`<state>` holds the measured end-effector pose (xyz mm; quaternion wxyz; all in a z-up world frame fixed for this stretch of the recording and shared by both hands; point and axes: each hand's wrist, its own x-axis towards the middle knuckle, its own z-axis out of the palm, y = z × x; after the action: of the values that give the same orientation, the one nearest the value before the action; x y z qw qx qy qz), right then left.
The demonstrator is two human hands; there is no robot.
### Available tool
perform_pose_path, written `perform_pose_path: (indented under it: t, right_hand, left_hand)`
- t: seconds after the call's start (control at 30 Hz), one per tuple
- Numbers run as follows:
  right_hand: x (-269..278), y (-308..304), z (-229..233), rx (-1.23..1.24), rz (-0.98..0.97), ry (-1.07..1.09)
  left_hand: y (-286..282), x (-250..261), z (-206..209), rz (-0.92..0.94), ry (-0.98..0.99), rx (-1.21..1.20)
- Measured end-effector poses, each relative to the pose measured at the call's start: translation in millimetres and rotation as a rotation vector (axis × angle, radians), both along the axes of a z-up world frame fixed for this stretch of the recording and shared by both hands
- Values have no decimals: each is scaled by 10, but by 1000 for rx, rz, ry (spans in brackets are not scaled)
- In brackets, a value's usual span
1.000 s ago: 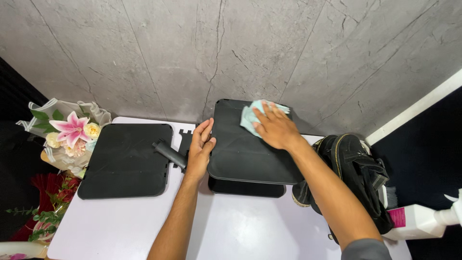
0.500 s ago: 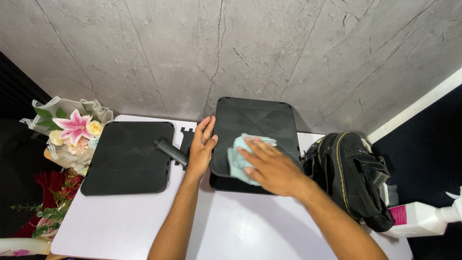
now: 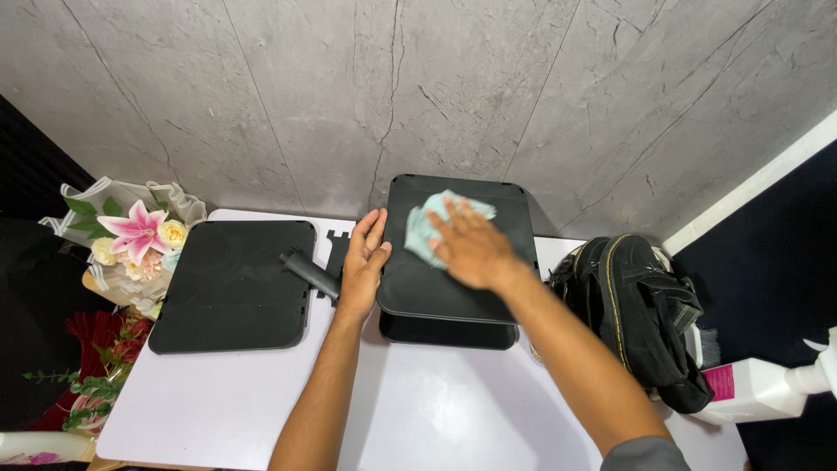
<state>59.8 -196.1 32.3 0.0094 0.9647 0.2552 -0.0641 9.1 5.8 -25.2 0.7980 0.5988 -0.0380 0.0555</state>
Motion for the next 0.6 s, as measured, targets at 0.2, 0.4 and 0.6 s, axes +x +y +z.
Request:
perform_pose_path:
  t: [0.2, 0.4, 0.6]
  right_hand:
    - [-868, 86, 131, 141, 129, 72]
    - [-903, -375, 203, 20, 6, 113]
    - [-101, -716, 87, 38, -130, 50]
  left_hand:
    - [31, 12, -44, -29, -28, 10]
    - [24, -6, 37, -41, -43, 79]
    - [109, -18, 243, -108, -68, 451]
